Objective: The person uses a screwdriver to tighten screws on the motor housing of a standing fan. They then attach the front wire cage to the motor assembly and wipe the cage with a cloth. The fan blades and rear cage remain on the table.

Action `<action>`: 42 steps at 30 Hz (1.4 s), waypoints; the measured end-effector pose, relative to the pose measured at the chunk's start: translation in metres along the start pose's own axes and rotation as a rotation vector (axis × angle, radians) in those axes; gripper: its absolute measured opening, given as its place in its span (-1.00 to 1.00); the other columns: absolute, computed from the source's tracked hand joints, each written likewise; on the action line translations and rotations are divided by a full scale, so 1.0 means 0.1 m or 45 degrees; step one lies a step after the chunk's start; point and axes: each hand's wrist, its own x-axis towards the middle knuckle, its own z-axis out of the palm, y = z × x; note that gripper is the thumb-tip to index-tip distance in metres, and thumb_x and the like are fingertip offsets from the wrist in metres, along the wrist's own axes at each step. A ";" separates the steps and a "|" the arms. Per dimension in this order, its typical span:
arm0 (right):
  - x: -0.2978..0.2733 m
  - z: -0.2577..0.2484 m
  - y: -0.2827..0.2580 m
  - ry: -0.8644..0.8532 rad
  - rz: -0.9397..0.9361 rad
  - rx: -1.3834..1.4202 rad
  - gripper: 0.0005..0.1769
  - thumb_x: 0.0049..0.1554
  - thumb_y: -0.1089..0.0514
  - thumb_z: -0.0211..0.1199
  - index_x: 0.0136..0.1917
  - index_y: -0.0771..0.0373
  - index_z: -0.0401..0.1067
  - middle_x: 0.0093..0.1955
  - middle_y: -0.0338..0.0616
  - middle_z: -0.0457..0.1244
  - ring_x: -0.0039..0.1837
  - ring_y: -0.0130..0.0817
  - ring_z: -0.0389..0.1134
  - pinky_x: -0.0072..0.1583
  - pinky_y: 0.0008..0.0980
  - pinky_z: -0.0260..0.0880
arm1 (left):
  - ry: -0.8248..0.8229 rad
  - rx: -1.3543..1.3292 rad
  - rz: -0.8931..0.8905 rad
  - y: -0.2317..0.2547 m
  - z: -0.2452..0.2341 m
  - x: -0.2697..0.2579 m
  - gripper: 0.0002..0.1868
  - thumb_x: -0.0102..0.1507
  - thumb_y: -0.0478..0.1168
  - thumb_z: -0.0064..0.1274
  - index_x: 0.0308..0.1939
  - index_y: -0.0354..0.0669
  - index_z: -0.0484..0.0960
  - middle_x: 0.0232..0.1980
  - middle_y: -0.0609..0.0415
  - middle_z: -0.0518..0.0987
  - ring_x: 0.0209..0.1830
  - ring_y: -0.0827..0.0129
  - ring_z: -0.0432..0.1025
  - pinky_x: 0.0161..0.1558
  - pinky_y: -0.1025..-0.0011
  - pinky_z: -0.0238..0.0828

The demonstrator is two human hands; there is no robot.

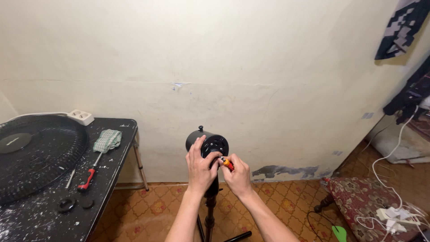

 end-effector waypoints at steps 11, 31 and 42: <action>-0.01 -0.09 -0.09 -0.045 -0.195 0.012 -0.79 0.11 0.45 0.23 0.04 0.36 0.47 -0.04 0.03 0.38 -0.04 -0.11 0.43 -0.06 -0.29 0.44 | 0.045 -0.043 0.000 -0.04 0.03 -0.03 -0.71 0.09 -0.26 0.31 -0.10 0.08 0.70 0.50 -0.14 0.25 0.52 -0.15 0.11 0.40 -0.07 0.03; -0.18 0.31 0.12 0.220 -0.012 0.192 -0.85 0.17 0.35 0.27 0.05 0.34 0.52 -0.05 -0.10 0.39 -0.11 -0.45 0.45 -0.12 -0.51 0.45 | 0.112 -0.106 0.021 -0.08 0.04 -0.12 -0.63 0.12 -0.28 0.29 -0.01 -0.01 0.62 0.49 -0.18 0.27 0.51 -0.18 0.15 0.47 -0.14 0.04; -0.16 0.26 0.15 0.143 -0.077 0.290 -0.70 0.20 0.37 0.23 0.21 0.29 0.50 0.05 -0.08 0.37 0.01 -0.40 0.42 0.00 -0.43 0.46 | -0.030 -0.088 0.093 -0.19 -0.17 -0.09 -0.50 0.14 -0.24 0.31 0.16 -0.06 0.54 0.51 -0.19 0.23 0.51 -0.18 0.14 0.44 -0.06 0.12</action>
